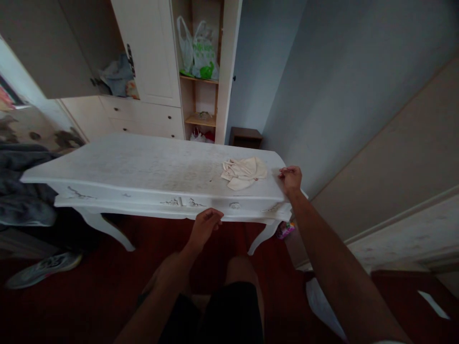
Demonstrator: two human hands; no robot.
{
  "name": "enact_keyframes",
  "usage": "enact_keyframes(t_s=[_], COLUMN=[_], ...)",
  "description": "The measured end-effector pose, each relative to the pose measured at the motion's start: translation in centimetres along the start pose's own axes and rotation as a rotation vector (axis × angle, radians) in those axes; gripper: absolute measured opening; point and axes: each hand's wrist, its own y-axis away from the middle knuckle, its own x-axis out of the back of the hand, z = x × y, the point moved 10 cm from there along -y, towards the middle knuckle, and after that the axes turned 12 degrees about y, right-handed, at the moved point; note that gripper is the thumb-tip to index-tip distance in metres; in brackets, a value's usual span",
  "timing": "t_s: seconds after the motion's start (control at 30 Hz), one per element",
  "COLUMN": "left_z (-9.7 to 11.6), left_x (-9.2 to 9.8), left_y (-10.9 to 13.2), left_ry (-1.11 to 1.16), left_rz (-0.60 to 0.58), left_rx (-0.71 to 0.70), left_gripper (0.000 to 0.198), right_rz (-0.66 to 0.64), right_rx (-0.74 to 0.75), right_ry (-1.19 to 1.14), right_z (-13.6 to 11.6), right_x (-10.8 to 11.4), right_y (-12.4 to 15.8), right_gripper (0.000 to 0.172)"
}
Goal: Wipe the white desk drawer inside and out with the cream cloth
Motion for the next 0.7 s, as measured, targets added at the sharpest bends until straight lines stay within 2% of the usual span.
enact_keyframes(t_s=[0.13,0.23,0.37,0.57,0.7], left_z=[-6.2,-8.5,-8.9,-8.9,-9.2], left_x=[-2.4,-3.9,-5.0,-6.5,-6.9], left_y=[-0.6,-0.2,-0.7,-1.9,-2.2], left_ry=[0.216,0.362,0.422,0.501,0.557], left_rz=[0.022,0.034,0.031,-0.01,-0.026], left_rx=[0.467,0.708,0.769,0.784,0.801], left_gripper=[0.024,0.035,0.034,0.027,0.022], right_rz=[-0.001,0.0,-0.008,-0.025,-0.013], right_rx=[-0.005,-0.001,0.008,-0.008,-0.024], right_ry=[0.021,0.021,0.004,-0.01,-0.01], right_z=[0.1,0.0,-0.2,-0.4,-0.4], right_x=[-0.1,0.0,0.0,-0.2,-0.2], right_y=[-0.1,-0.1,-0.1,0.2,0.2], right_gripper=[0.028,0.027,0.028,0.028,0.028])
